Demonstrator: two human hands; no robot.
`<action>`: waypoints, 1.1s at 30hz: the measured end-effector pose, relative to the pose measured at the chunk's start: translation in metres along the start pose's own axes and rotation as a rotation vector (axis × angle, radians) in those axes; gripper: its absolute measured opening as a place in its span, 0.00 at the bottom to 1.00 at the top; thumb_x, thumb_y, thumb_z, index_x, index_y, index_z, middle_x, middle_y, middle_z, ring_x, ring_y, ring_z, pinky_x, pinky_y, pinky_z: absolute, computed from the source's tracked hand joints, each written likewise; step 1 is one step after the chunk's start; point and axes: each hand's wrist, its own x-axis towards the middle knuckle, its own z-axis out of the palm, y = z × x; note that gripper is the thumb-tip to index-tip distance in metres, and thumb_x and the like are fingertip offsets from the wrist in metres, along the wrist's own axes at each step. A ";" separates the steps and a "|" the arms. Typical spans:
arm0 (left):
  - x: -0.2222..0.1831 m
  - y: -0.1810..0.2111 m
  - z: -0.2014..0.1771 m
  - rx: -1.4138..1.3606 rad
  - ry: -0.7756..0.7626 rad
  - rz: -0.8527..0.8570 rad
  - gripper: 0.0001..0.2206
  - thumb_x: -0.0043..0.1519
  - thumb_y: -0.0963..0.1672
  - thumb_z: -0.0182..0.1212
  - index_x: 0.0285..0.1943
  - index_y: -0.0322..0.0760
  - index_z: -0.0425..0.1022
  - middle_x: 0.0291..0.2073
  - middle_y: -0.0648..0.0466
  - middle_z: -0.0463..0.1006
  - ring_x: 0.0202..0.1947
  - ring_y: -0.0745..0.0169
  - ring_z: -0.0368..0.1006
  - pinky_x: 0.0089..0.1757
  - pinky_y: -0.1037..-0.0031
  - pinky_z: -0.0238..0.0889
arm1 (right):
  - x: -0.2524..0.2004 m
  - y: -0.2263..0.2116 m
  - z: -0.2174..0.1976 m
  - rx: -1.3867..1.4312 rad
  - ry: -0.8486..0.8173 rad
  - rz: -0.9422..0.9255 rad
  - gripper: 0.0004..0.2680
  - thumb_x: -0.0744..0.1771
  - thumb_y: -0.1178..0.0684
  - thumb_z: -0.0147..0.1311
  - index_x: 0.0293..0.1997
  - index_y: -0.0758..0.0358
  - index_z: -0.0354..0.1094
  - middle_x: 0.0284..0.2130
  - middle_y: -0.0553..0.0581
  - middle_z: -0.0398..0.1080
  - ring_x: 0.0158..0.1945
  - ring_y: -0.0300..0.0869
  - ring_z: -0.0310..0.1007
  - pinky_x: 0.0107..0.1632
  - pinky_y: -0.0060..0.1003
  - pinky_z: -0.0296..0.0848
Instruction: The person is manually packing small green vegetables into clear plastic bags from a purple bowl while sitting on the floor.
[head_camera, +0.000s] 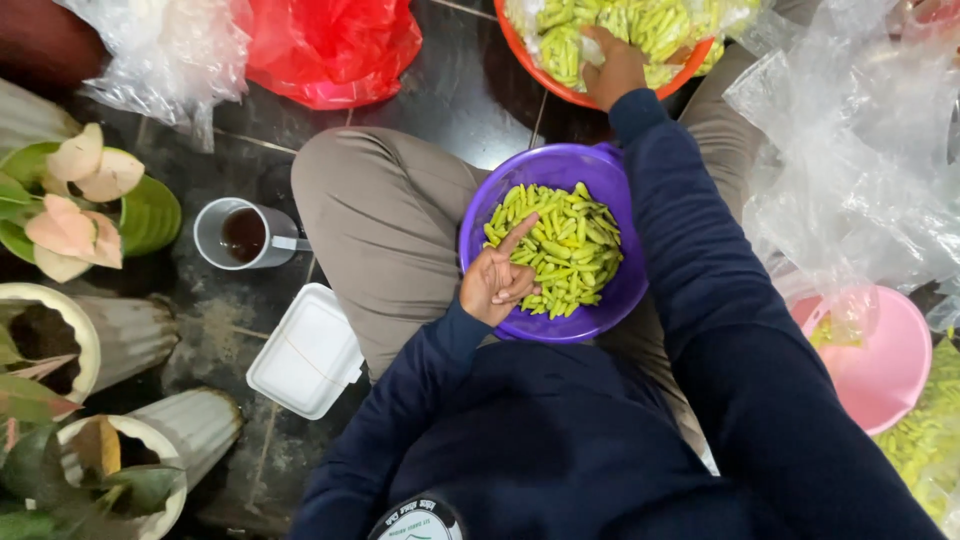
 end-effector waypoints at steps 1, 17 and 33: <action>0.000 0.000 -0.001 0.011 -0.002 0.005 0.30 0.66 0.46 0.34 0.82 0.44 0.47 0.11 0.61 0.56 0.15 0.71 0.48 0.42 0.77 0.60 | -0.002 -0.004 -0.005 0.005 0.009 -0.007 0.20 0.62 0.62 0.59 0.62 0.59 0.70 0.44 0.65 0.78 0.43 0.63 0.76 0.48 0.50 0.73; 0.011 -0.017 -0.026 0.103 -0.050 0.001 0.31 0.66 0.44 0.34 0.83 0.48 0.43 0.12 0.64 0.54 0.12 0.74 0.48 0.47 0.71 0.64 | -0.120 -0.159 -0.204 0.720 0.190 0.236 0.06 0.73 0.65 0.53 0.57 0.71 0.69 0.38 0.58 0.72 0.40 0.37 0.70 0.47 0.31 0.73; 0.021 -0.060 -0.098 0.279 -0.062 -0.104 0.12 0.67 0.42 0.41 0.52 0.31 0.68 0.06 0.59 0.51 0.07 0.71 0.42 0.45 0.56 0.71 | -0.178 -0.272 -0.187 0.652 -0.049 0.065 0.04 0.67 0.62 0.59 0.45 0.65 0.77 0.32 0.62 0.76 0.35 0.55 0.78 0.40 0.45 0.76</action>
